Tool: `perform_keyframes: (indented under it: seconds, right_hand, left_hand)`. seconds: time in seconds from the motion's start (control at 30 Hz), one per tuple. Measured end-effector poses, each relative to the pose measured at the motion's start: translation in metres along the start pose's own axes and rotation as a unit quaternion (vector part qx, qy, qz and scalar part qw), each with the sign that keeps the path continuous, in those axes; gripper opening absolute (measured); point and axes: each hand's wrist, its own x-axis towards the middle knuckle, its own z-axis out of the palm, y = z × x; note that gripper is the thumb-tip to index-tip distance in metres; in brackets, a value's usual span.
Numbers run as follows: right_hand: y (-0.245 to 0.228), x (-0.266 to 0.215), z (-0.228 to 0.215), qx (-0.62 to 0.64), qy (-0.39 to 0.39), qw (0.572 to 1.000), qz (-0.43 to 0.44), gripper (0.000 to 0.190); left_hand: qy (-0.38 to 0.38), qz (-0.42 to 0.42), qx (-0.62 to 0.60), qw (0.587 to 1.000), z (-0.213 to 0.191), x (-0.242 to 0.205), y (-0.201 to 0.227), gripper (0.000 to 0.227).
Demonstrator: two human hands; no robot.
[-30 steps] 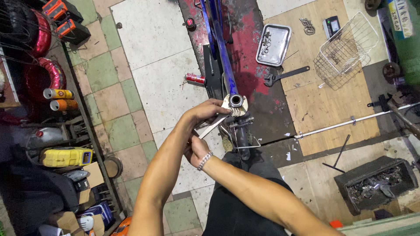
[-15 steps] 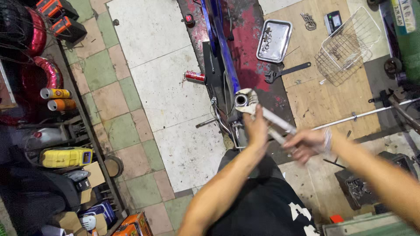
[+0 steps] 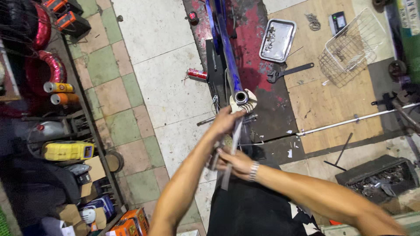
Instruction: The person uses a large wrench to tighten a component on the bicycle frame. They then retrieve a blue cloth and wipe the bicycle frame and front wheel area while sitting on the floor.
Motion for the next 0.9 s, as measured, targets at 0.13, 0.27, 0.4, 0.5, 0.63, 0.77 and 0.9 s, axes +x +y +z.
perform_keyframes:
  seconds: [0.13, 0.27, 0.4, 0.5, 0.63, 0.77, 0.9]
  right_hand:
    - [0.024, 0.079, 0.05, 0.067, 0.081, 0.991, -0.078, 0.041]
    - [0.018, 0.11, 0.083, 0.098, 0.109, 0.976, -0.163, 0.029]
    - [0.013, 0.072, 0.1, 0.203, 0.152, 0.962, -0.098, 0.028]
    - [-0.005, 0.007, 0.082, 0.188, 0.115, 0.975, -0.027, 0.017]
    - [-0.073, -0.088, 0.005, 0.009, 0.023, 0.983, 0.181, 0.03]
    - [-0.199, -0.12, -0.09, -0.172, 0.087, 0.925, 0.328, 0.024]
    - [-0.255, -0.098, -0.134, -0.263, -0.06, 0.896, 0.352, 0.026]
  left_hand:
    - [-0.091, -0.049, 0.113, 0.988, -0.039, 0.007, 0.036, 0.031]
    - [-0.142, -0.029, 0.183, 0.972, -0.05, 0.012, 0.052, 0.033]
    - [-0.102, -0.038, 0.152, 0.982, -0.04, 0.006, 0.038, 0.033]
    - [-0.013, -0.004, 0.098, 0.995, -0.013, 0.001, 0.011, 0.033]
    - [0.11, 0.027, -0.138, 0.984, 0.06, -0.002, -0.017, 0.026]
    - [0.186, 0.065, -0.378, 0.905, 0.142, 0.02, -0.015, 0.025]
    - [0.285, 0.075, -0.326, 0.898, 0.165, 0.041, -0.004, 0.025]
